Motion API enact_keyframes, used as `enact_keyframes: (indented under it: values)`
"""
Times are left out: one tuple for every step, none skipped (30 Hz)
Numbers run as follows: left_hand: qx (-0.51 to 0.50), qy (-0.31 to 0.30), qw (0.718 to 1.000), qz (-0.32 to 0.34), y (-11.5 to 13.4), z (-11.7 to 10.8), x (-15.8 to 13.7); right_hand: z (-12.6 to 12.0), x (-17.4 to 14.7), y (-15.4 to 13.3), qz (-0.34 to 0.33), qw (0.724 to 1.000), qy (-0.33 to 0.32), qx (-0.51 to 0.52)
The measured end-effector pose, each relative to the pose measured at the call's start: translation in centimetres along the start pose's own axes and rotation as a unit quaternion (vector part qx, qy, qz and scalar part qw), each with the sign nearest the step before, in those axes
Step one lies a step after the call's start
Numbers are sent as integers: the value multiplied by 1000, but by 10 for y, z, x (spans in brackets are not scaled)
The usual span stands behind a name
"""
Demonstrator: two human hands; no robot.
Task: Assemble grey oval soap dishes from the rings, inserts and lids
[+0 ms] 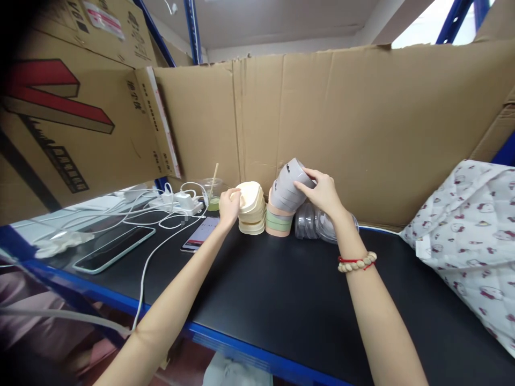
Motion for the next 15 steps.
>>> enact_keyframes:
  values:
    - [5, 3, 1000, -1, 1, -1, 0, -2, -1, -1, 1, 1000, 7, 4]
    - [10, 5, 1000, 0, 3, -3, 0, -4, -1, -2, 2, 1000, 14, 6]
    - [15, 6, 1000, 3, 5, -4, -1, -6, -2, -2, 4, 1000, 21, 6]
    - [21, 4, 1000, 5, 6, -4, -1, -7, -2, -3, 6, 1000, 28, 4]
    - [28, -1, 1000, 7, 7, -3, -1, -7, -3, -3, 6, 999, 34, -1]
    - [35, -7, 999, 7, 8, -3, -2, -8, -3, -3, 7, 999, 40, -8]
    - [41, -12, 999, 5, 8, -2, -3, -7, -4, -2, 7, 999, 45, -20]
    - [47, -16, 999, 3, 8, -2, -4, -7, -4, -2, 7, 998, 50, -34]
    - [57, -15, 998, 1, 8, -3, -5, -6, -5, -1, 7, 997, 54, -50]
    - [71, -13, 997, 2, 10, -4, -7, -5, -5, 0, 9, 996, 55, -67]
    - [92, -9, 996, 9, 13, -6, -8, -3, -6, 1, 12, 995, 54, -83]
    - [120, -7, 993, 21, 18, -8, -9, -2, -6, 3, 15, 994, 51, -97]
    - [153, -11, 987, 37, 23, -8, -10, 0, -6, 4, 17, 993, 49, -107]
    - [188, -23, 980, 53, 29, -8, -11, 1, -6, 6, 19, 992, 47, -113]
    - [221, -43, 972, 70, 35, -5, -11, 1, -6, 7, 20, 992, 47, -116]
Point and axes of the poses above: each hand's wrist, its own x-axis towards the middle knuckle, its own z-axis out of the palm, y = z × x, the point moved 10 cm from there along x, towards the middle knuckle, and after that the axes turned 9 degrees about z, right-handed, at the moved point
